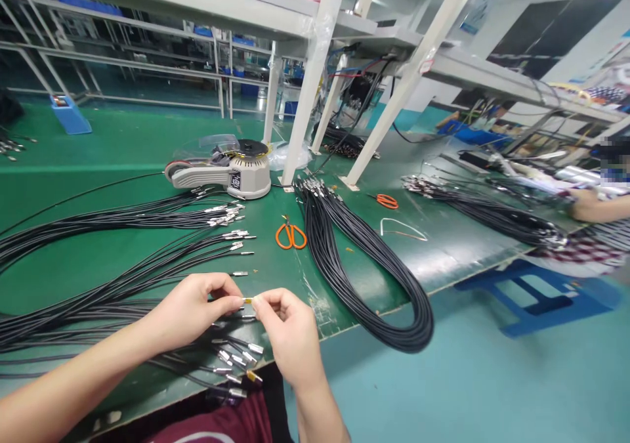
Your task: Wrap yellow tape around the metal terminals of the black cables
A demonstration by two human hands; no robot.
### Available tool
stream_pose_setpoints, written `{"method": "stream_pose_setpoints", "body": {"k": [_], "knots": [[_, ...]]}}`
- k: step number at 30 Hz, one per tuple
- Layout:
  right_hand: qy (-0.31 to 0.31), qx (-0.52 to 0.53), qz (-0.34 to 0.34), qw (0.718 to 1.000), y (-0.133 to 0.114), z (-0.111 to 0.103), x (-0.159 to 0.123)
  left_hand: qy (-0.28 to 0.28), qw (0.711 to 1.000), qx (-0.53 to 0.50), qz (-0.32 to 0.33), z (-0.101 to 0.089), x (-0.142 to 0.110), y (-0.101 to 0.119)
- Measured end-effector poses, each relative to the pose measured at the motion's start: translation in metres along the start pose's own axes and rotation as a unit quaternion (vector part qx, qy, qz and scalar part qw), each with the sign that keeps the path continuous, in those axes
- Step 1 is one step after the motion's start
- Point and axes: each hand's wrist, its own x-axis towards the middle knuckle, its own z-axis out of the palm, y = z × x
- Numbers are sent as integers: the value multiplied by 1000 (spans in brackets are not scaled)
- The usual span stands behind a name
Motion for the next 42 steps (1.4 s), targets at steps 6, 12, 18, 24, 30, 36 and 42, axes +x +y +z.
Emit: {"method": "stream_pose_setpoints", "body": {"k": [6, 12, 18, 24, 30, 36, 42], "knots": [[-34, -20, 4, 999, -4, -1, 0, -90, 985, -141, -43, -1, 6, -3], [-19, 42, 48, 998, 1, 2, 0, -74, 993, -89, -7, 4, 6, -6], [-85, 7, 37, 996, 2, -7, 3, -99, 995, 16, 8, -1, 1, -3], [-48, -55, -2, 997, 5, -4, 1, -68, 997, -23, -10, 13, 2, -5], [-60, -71, 5, 996, 8, -3, -3, -49, 999, 10, -17, 24, -6, -5], [-127, -136, 76, 980, 12, -26, -18, 31, 965, 212, 149, 0, -2, -19], [-52, -143, 57, 987, 5, -33, 4, 91, 921, 341, 165, -3, 35, -48]]}}
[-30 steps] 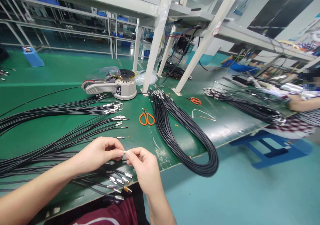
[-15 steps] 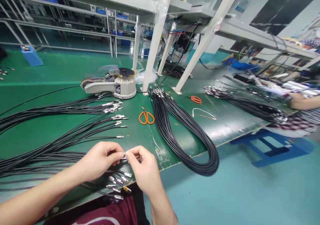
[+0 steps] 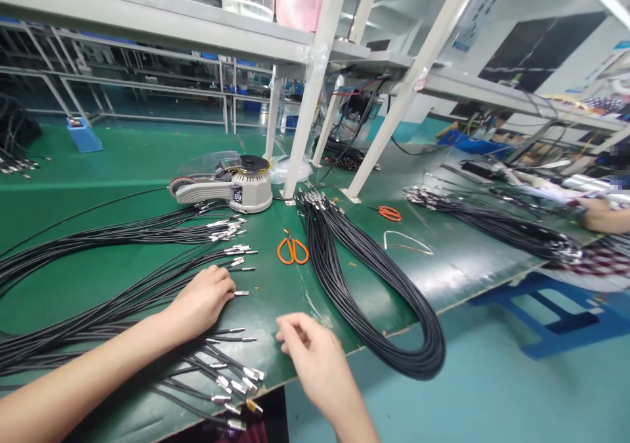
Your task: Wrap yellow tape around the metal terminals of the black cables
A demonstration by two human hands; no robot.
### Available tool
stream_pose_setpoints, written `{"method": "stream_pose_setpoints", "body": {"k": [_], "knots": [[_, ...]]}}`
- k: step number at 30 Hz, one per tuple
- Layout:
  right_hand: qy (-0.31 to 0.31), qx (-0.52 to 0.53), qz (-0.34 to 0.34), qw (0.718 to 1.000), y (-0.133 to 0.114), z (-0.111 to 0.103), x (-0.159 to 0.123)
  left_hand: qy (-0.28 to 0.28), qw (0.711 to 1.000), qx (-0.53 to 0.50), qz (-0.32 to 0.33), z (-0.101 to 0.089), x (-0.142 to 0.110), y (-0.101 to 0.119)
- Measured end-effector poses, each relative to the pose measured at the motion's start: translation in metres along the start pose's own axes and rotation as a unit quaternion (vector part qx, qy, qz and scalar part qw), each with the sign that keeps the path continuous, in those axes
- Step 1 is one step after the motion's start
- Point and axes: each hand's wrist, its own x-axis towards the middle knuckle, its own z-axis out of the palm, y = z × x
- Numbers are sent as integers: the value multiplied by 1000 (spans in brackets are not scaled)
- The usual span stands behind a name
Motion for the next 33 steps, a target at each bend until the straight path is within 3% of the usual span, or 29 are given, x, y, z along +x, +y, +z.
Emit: {"method": "stream_pose_setpoints", "body": {"k": [4, 9, 18, 25, 29, 33], "knots": [[18, 146, 8, 989, -14, 20, 35, 31, 999, -22, 8, 5, -6, 4], [-12, 182, -14, 983, -26, 42, 57, 106, 988, -113, 14, 0, -17, 13], [-1, 200, -42, 979, -40, 42, 59, 110, 969, -212, -68, -12, -17, 12], [-63, 219, -31, 973, -54, 29, 73, 148, 958, -246, -14, 0, -16, 10], [9, 267, -15, 963, -80, 16, 122, 191, 954, -228, 31, 8, -15, 3], [79, 302, 24, 950, -111, 24, 198, 265, 936, -225, 53, 20, -17, -1]]}}
